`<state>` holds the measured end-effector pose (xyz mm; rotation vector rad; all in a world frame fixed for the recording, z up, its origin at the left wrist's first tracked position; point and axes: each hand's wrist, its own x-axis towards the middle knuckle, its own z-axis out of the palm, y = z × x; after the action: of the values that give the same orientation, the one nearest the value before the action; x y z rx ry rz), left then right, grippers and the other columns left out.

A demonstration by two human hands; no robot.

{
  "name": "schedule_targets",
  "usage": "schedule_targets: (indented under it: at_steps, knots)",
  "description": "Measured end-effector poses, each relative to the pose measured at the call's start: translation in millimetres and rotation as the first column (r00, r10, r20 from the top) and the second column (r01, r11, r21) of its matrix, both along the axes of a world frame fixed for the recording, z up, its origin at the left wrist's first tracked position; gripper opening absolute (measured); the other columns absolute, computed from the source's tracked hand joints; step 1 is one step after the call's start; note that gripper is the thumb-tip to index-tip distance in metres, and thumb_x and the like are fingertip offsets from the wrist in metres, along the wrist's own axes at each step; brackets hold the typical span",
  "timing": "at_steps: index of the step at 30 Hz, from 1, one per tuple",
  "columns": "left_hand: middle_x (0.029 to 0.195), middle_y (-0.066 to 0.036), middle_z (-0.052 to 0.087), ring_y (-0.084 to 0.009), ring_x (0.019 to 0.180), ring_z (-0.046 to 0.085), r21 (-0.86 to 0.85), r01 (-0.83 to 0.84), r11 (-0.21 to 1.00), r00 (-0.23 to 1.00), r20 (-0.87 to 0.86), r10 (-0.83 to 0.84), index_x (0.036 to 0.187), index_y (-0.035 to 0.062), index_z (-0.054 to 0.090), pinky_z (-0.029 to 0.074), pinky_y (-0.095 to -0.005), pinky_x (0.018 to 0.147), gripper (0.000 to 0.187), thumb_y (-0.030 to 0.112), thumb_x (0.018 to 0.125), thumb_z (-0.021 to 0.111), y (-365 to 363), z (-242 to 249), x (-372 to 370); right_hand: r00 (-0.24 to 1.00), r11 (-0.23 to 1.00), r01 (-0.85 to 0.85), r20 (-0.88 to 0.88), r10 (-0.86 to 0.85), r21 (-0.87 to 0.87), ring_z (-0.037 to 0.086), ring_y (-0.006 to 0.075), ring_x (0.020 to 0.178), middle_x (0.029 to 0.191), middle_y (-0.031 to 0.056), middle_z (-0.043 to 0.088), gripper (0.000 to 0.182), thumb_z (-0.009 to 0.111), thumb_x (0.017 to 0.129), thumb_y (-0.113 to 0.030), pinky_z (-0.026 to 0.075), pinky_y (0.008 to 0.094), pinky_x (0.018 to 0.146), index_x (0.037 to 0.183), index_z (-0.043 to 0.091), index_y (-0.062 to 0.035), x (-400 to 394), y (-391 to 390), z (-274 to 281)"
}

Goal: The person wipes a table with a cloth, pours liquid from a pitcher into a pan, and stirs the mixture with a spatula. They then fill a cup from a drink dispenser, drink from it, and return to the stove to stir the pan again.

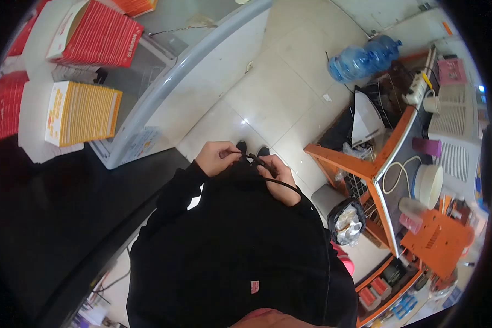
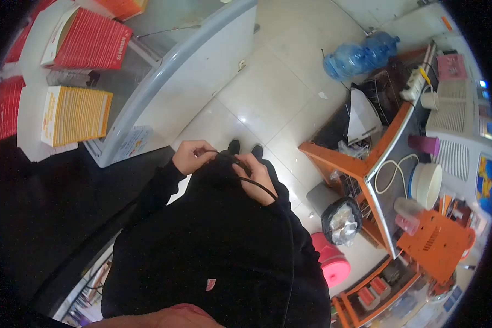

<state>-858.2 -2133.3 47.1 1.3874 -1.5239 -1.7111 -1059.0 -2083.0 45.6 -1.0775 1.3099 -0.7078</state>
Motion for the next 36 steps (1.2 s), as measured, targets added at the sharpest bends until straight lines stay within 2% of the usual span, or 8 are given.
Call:
schedule_targets:
  at_steps: [8,17,20,23,24,30,33,36]
  knots:
    - [0.072,-0.008,0.06,-0.0106,0.061,0.058,-0.303,-0.103,0.947,0.98,0.132,0.149,0.081,-0.0025,0.059,0.046,-0.0215,0.054,0.008,0.003,0.076,0.056,1,-4,-6,0.92,0.947,-0.317,-0.262,0.292,-0.058,0.054,0.0378,0.082,0.088,0.0229,0.056,0.033,0.046,0.084,-0.023,0.044,0.0367,0.067,0.111,0.047,-0.003,14,-28,12]
    - [0.067,-0.009,0.06,-0.012,0.056,0.057,-0.228,-0.384,0.895,0.917,0.021,0.399,0.08,-0.0009,0.06,0.044,-0.0224,0.052,0.009,0.005,0.074,0.057,3,-19,-5,0.714,0.74,-0.628,-0.56,0.422,-0.243,0.054,0.0289,0.071,0.082,0.0186,0.052,0.049,0.045,0.084,-0.014,0.043,0.0321,0.062,0.126,0.025,0.0013,3,-15,30]
    - [0.068,-0.005,0.061,-0.0086,0.059,0.056,-0.295,-0.353,0.888,0.923,0.044,0.382,0.081,-0.0018,0.06,0.044,-0.0204,0.054,0.009,0.002,0.074,0.057,1,-19,-6,0.902,0.902,-0.432,0.004,0.432,0.022,0.053,0.0173,0.068,0.08,0.0077,0.054,0.042,0.044,0.086,-0.022,0.043,0.0273,0.064,0.12,0.037,0.0022,-10,-23,14]
    - [0.067,-0.004,0.061,-0.0071,0.056,0.052,-0.259,-0.294,0.92,0.935,0.123,0.333,0.081,0.0004,0.061,0.041,-0.0206,0.052,0.009,0.005,0.074,0.057,2,-9,-6,0.864,0.878,-0.397,0.431,0.259,0.268,0.049,0.0117,0.069,0.079,0.0027,0.052,0.044,0.045,0.086,-0.025,0.041,0.0236,0.066,0.119,0.038,0.0041,-11,-50,15]
    - [0.067,-0.004,0.061,-0.0067,0.055,0.051,-0.262,-0.283,0.923,0.936,0.135,0.325,0.081,0.0012,0.061,0.04,-0.0207,0.051,0.009,0.006,0.074,0.057,2,-8,-9,0.851,0.858,-0.478,0.342,0.399,0.188,0.048,0.01,0.07,0.079,0.0029,0.052,0.038,0.047,0.086,-0.024,0.04,0.0223,0.066,0.113,0.045,0.003,-13,-57,0]
    - [0.063,-0.004,0.059,-0.0086,0.054,0.051,-0.214,-0.194,0.957,0.965,0.134,0.225,0.083,0.0029,0.059,0.041,-0.0225,0.051,0.011,0.009,0.075,0.055,5,0,-26,0.768,0.729,-0.596,0.506,0.393,0.338,0.043,0.0044,0.07,0.072,-0.0032,0.048,0.018,0.048,0.086,-0.022,0.036,0.0187,0.064,0.088,0.051,-0.0044,-20,-63,-15]
    - [0.063,-0.004,0.058,-0.0087,0.056,0.052,-0.071,-0.149,0.986,0.982,0.109,0.157,0.084,0.0024,0.059,0.042,-0.0228,0.053,0.012,0.008,0.075,0.054,9,0,-28,0.783,0.799,-0.482,0.586,0.21,0.358,0.042,0.0043,0.067,0.07,-0.0052,0.045,0.014,0.047,0.086,-0.018,0.035,0.0179,0.063,0.086,0.05,-0.0048,-14,-50,-8]
    - [0.063,-0.001,0.056,-0.0052,0.053,0.046,-0.019,-0.14,0.99,0.989,0.035,0.141,0.086,0.0035,0.06,0.038,-0.0204,0.05,0.014,0.008,0.075,0.055,14,-3,-29,0.758,0.784,-0.566,0.535,0.373,0.256,0.043,0.0042,0.068,0.072,-0.0055,0.046,0.01,0.047,0.086,-0.014,0.035,0.0178,0.063,0.087,0.05,-0.005,-23,-48,-25]
